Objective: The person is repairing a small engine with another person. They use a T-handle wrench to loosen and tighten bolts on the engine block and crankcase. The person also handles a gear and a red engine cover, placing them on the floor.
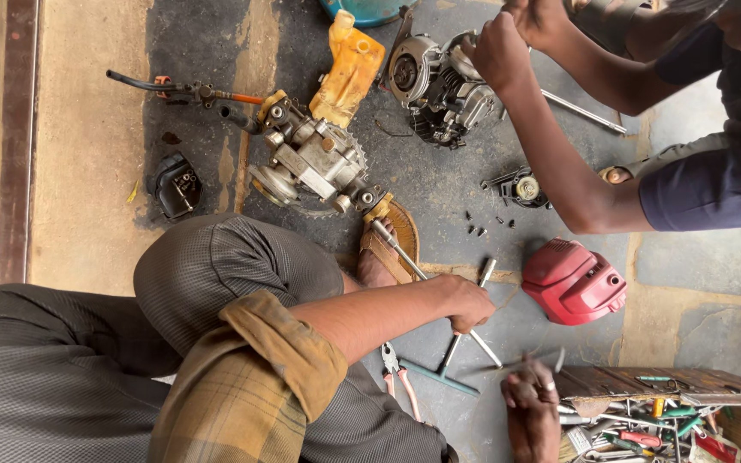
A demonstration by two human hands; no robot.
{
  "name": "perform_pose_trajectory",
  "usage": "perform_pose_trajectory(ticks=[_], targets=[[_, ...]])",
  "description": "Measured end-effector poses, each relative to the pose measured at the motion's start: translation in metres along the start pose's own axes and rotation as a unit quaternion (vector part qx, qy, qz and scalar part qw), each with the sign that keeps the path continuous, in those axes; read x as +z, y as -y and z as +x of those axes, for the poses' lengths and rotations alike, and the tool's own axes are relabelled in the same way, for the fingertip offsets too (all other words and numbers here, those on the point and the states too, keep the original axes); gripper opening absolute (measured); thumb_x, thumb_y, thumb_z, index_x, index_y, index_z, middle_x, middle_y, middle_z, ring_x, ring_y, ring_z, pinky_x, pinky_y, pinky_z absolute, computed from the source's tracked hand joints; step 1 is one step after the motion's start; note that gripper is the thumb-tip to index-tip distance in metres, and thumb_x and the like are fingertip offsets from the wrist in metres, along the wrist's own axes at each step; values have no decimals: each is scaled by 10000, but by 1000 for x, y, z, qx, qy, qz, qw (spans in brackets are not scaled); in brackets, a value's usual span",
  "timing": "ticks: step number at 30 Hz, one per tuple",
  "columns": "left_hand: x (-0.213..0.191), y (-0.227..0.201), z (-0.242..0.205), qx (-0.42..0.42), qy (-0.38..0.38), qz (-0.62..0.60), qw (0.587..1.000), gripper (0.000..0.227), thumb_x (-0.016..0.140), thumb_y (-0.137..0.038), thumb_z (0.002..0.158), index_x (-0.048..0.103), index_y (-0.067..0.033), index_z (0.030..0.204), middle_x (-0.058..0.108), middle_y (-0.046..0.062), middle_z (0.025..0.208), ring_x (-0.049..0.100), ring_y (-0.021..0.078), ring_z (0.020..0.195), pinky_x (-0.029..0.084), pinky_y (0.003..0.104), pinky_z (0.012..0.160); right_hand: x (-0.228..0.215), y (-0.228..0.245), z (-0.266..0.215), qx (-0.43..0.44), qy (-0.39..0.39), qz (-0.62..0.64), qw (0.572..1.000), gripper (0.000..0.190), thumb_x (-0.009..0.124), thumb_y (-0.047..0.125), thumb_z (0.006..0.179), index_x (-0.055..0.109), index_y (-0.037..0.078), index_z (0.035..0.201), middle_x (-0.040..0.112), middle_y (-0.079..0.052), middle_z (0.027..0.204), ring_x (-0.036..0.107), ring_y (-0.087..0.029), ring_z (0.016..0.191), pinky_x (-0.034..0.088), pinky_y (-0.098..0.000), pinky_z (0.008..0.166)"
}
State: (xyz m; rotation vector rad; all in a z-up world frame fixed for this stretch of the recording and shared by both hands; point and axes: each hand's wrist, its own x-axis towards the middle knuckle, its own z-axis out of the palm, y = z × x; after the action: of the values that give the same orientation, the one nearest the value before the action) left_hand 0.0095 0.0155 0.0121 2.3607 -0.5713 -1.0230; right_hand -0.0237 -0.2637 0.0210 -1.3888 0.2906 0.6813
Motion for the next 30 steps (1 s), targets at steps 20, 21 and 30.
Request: perform_pose_trajectory(ticks=[20, 21, 30], targets=[[-11, -8, -12, -14, -2, -10, 1000, 331, 707, -136, 853, 754, -149, 1181, 698, 87, 1273, 690, 265, 1141, 578, 423, 948, 30, 17, -18, 64, 45, 28, 997, 449, 551, 28, 965, 514, 82, 1408, 398, 39, 696, 340, -77, 577, 342, -269, 572], [-12, -7, -12, -15, -6, -12, 1000, 326, 707, -130, 848, 758, -150, 1169, 700, 90, 1261, 690, 267, 1134, 578, 428, 940, 23, 10, -16, 49, 29, 47, 997, 433, 545, 11, 963, 536, 92, 1388, 408, 40, 706, 351, -79, 587, 349, -267, 585], [-3, 1, -6, -19, -52, 7, 998, 262, 705, -126, 810, 792, -152, 1056, 755, 89, 1120, 725, 269, 1049, 595, 425, 881, -15, -13, -17, 74, -95, -147, 982, 282, 483, -10, 896, 690, 17, 1085, 641, -73, 815, 543, -154, 693, 406, -311, 612]])
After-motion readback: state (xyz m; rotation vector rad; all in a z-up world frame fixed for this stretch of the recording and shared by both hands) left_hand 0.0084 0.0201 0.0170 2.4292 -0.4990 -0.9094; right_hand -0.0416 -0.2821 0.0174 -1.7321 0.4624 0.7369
